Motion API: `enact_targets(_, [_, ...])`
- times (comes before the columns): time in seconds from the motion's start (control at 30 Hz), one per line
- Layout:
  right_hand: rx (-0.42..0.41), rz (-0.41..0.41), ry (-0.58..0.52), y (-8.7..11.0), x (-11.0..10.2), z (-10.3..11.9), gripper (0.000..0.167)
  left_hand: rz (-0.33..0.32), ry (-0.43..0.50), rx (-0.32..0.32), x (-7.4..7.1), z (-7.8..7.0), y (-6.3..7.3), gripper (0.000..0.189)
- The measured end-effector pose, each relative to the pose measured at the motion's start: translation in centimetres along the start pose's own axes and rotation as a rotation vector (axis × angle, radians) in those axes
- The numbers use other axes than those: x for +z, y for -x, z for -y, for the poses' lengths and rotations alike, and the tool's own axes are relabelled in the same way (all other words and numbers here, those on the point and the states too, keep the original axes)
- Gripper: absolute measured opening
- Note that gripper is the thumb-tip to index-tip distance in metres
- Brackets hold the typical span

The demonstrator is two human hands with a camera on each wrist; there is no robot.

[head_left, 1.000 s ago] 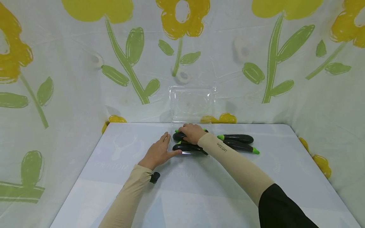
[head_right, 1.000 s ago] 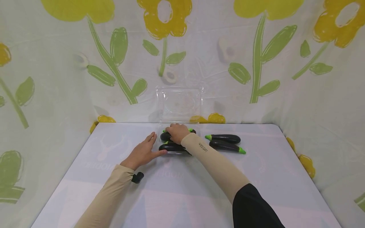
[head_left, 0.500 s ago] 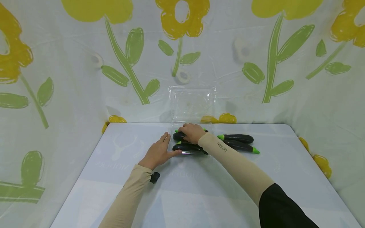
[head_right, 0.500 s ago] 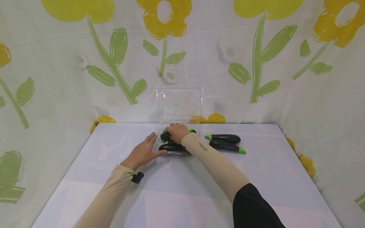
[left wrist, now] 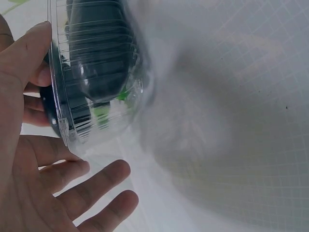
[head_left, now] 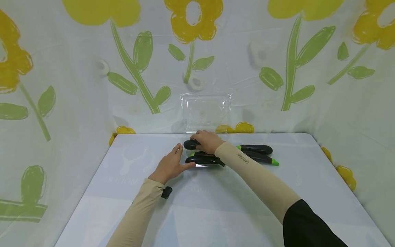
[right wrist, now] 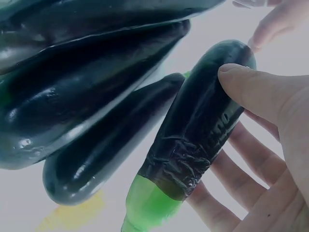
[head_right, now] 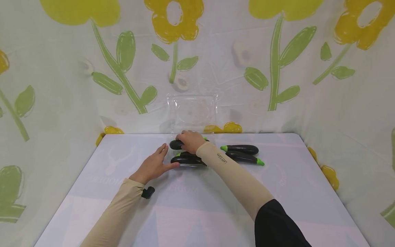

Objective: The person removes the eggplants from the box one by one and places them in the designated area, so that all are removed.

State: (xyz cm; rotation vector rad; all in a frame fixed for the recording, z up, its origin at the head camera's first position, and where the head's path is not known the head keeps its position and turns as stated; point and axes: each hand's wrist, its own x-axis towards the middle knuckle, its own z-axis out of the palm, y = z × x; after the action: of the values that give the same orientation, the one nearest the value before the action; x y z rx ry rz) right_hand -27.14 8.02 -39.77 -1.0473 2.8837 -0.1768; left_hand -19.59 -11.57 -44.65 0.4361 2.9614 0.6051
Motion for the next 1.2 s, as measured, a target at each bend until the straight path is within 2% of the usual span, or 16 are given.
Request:
enact_targets(0.53, [-0.02,-0.09,-0.106,3.0,-2.2,-0.4,0.044,0.005,-0.001,-0.011,0.2,0.0,0.0,0.106])
enact_targets(1.2, [-0.096,-0.308,-0.179,6.4,-2.6,-1.1,0.045,-0.001,0.001,-0.02,0.2,-0.2,0.0,0.107])
